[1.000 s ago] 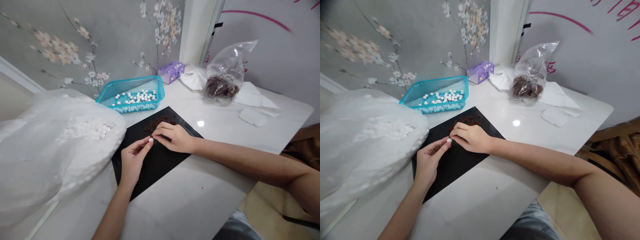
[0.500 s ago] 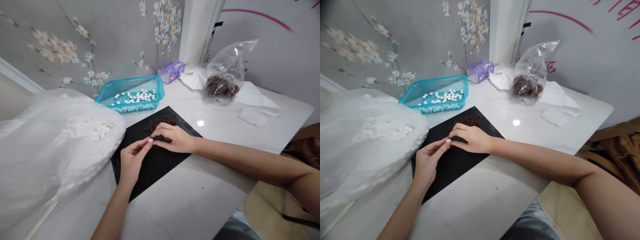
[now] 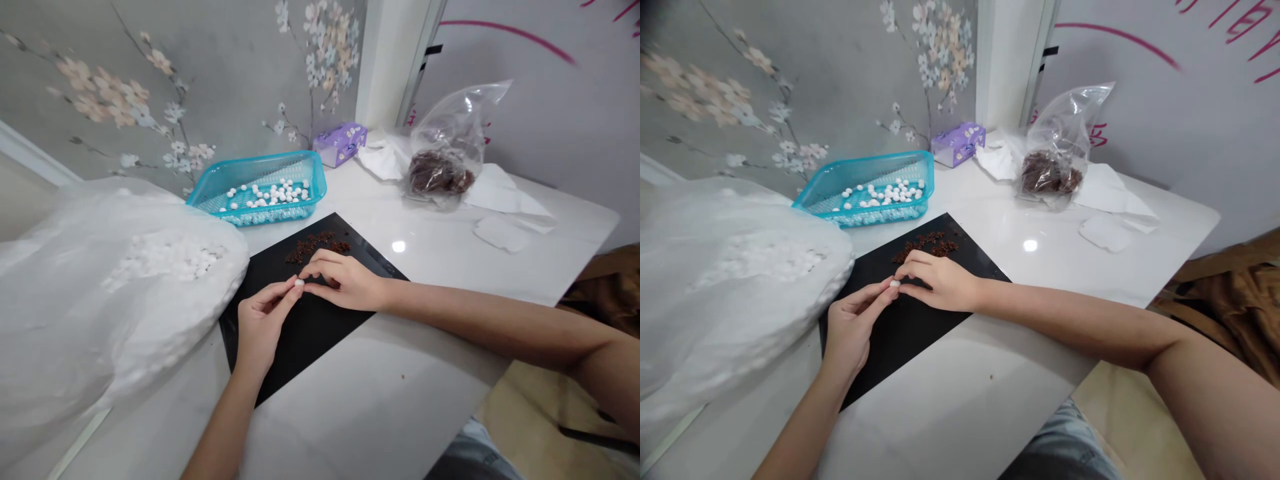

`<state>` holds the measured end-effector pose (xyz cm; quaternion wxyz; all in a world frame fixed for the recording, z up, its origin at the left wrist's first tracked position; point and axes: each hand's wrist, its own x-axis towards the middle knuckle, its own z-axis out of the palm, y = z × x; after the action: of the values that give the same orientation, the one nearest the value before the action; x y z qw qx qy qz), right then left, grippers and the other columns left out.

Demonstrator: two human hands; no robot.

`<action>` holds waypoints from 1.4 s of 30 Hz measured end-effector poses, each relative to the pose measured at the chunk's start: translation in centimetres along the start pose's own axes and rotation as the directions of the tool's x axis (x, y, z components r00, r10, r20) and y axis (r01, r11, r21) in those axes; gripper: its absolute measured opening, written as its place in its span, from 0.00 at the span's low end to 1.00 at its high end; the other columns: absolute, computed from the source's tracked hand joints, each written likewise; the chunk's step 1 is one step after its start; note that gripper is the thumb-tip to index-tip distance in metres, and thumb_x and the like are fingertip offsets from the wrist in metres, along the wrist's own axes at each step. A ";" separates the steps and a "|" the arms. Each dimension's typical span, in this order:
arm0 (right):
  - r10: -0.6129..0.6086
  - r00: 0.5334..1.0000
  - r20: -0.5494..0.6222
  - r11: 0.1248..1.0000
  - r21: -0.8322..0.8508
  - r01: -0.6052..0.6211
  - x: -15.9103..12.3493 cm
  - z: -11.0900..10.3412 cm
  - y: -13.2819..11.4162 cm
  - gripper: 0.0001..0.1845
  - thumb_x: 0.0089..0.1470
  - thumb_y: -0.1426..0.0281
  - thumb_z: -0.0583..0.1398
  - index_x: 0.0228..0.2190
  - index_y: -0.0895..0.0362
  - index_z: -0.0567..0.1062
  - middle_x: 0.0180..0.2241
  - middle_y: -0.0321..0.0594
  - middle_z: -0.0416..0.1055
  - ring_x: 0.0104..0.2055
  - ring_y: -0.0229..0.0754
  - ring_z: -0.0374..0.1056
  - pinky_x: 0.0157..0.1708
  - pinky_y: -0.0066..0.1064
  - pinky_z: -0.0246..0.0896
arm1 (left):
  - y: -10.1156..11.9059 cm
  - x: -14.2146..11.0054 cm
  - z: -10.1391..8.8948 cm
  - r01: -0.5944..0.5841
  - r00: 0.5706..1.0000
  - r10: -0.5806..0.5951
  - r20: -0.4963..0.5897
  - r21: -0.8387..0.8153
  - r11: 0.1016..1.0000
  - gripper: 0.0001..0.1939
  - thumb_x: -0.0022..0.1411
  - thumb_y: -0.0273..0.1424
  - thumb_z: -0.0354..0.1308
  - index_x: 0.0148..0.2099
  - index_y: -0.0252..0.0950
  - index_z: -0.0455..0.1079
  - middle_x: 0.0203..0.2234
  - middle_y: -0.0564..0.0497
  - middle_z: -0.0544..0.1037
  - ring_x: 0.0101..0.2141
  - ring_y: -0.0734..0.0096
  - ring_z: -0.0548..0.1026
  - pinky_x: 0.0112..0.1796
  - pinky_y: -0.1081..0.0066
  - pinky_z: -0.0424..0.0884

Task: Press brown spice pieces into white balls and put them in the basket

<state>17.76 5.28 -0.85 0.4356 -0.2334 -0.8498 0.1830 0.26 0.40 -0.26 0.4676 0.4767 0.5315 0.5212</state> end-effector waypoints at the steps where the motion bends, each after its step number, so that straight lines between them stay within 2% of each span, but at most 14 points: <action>1: 0.000 1.000 -0.009 1.000 0.002 0.000 0.0 0.0 -0.1 0.06 0.57 0.72 0.58 0.37 0.59 0.70 0.34 0.39 0.67 0.23 0.28 0.60 0.22 0.20 0.60 | 0.0 0.0 0.0 0.002 1.000 -0.002 0.003 0.000 1.000 0.07 0.47 0.32 0.68 0.33 0.45 0.79 0.33 0.56 0.82 0.36 0.76 0.77 0.39 0.81 0.71; 9: 0.030 1.000 -0.010 0.999 0.028 -0.029 -0.1 0.3 -0.3 0.05 0.57 0.71 0.57 0.37 0.58 0.70 0.34 0.40 0.66 0.26 0.30 0.63 0.24 0.22 0.63 | 0.1 0.0 -0.1 0.015 1.000 -0.014 -0.006 0.002 1.000 0.08 0.47 0.32 0.68 0.33 0.44 0.79 0.32 0.56 0.82 0.34 0.77 0.77 0.38 0.81 0.72; 17: 0.015 1.000 0.003 1.000 0.025 -0.015 0.0 0.1 -0.5 0.05 0.58 0.71 0.56 0.36 0.59 0.70 0.32 0.39 0.65 0.25 0.29 0.62 0.24 0.22 0.63 | 0.2 -0.1 0.0 0.033 0.999 -0.033 -0.009 0.002 0.999 0.08 0.46 0.32 0.69 0.34 0.43 0.79 0.32 0.55 0.82 0.34 0.75 0.77 0.38 0.79 0.72; 24: 0.039 0.999 0.027 0.999 0.027 -0.040 0.0 0.1 -0.4 0.06 0.59 0.70 0.55 0.37 0.58 0.70 0.33 0.39 0.65 0.25 0.30 0.61 0.23 0.22 0.61 | 0.1 -0.1 -0.2 0.035 0.999 -0.035 -0.020 0.015 0.999 0.10 0.46 0.33 0.68 0.34 0.39 0.79 0.33 0.51 0.82 0.35 0.70 0.77 0.40 0.73 0.73; 28: 0.087 0.994 0.062 0.992 0.083 -0.092 0.2 0.0 -0.2 0.06 0.57 0.69 0.57 0.36 0.59 0.70 0.33 0.38 0.64 0.22 0.28 0.57 0.21 0.22 0.59 | 0.3 -0.1 0.2 0.064 0.997 -0.063 -0.036 0.013 0.998 0.11 0.46 0.33 0.68 0.35 0.37 0.78 0.33 0.49 0.82 0.35 0.68 0.77 0.40 0.71 0.73; 31: 0.133 0.991 0.033 0.981 0.140 -0.137 0.3 0.1 -0.1 0.07 0.55 0.69 0.58 0.36 0.58 0.69 0.32 0.37 0.64 0.21 0.28 0.55 0.21 0.23 0.57 | 0.7 0.0 0.5 0.048 0.998 -0.048 -0.042 -0.004 0.999 0.12 0.47 0.34 0.68 0.35 0.35 0.77 0.32 0.49 0.81 0.33 0.71 0.77 0.38 0.73 0.72; 35: 0.198 0.980 0.033 0.960 0.196 -0.201 0.3 0.3 0.0 0.13 0.54 0.69 0.59 0.42 0.58 0.67 0.35 0.36 0.63 0.19 0.25 0.54 0.20 0.23 0.57 | 1.1 0.0 0.8 0.062 0.997 -0.065 -0.048 -0.063 0.996 0.18 0.48 0.33 0.67 0.43 0.36 0.72 0.28 0.53 0.80 0.31 0.76 0.76 0.37 0.76 0.71; 42: 0.224 0.972 0.071 0.954 0.188 -0.233 0.5 0.3 0.0 0.16 0.54 0.67 0.60 0.44 0.58 0.67 0.36 0.37 0.62 0.19 0.24 0.52 0.19 0.22 0.57 | 1.1 0.2 0.7 0.084 0.995 -0.087 -0.040 -0.067 0.994 0.20 0.50 0.34 0.66 0.45 0.35 0.69 0.28 0.53 0.79 0.31 0.75 0.76 0.36 0.76 0.71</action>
<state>17.29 5.52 -0.69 0.4112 -0.2818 -0.8056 0.3202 0.99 0.65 0.84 0.4933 0.4267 0.5440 0.5278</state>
